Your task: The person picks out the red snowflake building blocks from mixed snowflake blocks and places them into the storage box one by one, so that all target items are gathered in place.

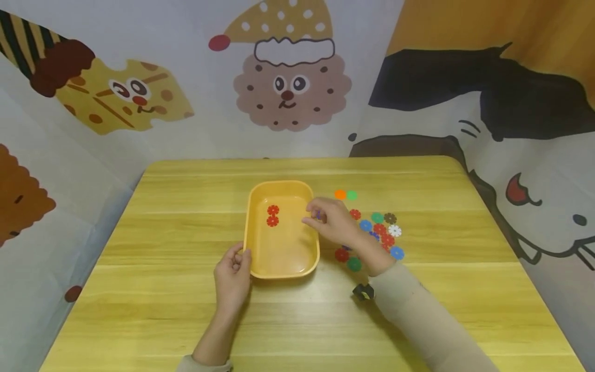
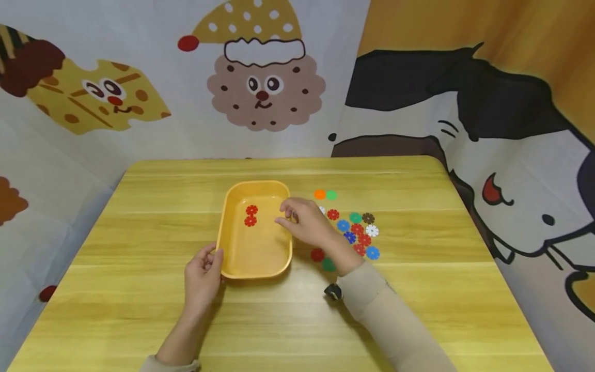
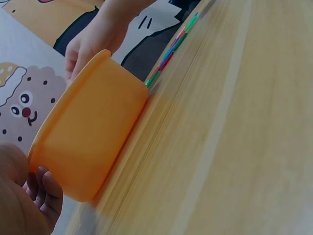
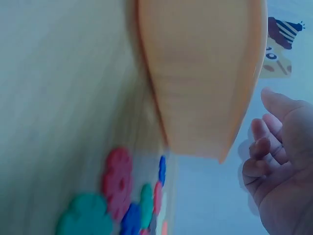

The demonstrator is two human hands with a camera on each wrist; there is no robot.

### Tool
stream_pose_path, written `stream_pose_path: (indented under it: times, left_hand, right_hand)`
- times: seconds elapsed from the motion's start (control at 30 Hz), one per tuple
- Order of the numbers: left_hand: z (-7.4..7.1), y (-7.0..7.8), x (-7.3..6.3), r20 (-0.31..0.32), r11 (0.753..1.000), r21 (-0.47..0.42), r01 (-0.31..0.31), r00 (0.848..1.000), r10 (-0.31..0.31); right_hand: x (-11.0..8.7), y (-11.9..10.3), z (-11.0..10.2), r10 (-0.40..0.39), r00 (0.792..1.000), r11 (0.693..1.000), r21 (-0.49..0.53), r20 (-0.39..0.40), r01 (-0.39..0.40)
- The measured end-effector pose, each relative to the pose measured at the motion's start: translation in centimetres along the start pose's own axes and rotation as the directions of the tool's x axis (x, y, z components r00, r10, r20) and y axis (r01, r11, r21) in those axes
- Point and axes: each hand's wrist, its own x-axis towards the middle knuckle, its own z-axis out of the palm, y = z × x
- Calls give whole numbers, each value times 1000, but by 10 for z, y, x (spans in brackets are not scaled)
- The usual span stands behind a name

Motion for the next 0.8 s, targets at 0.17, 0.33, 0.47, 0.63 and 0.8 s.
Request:
stream_pose_path:
  times: [0.17, 0.33, 0.47, 0.63, 0.8]
  left_hand:
    - [1, -2, 0, -6, 1000, -5, -14, 1000, 14]
    - [1, -3, 0, -12, 999, -17, -29, 1000, 29]
    - [0, -3, -1, -15, 999, -17, -28, 999, 28]
    - [1, -3, -2, -15, 1000, -11, -12, 1000, 11]
    - [1, -3, -2, -8, 1000, 0, -8, 1000, 8]
  right_hand:
    - [-11, 12, -7, 8, 999, 1000, 13, -34, -7]
    - [-20, 15, -13, 75, 997, 997, 0, -16, -75]
    - [-28, 16, -17, 114, 993, 993, -8, 14, -114]
    - [-39, 19, -21, 147, 986, 989, -22, 74, -146]
    - [-50, 24, -24, 166, 977, 986, -32, 136, -163]
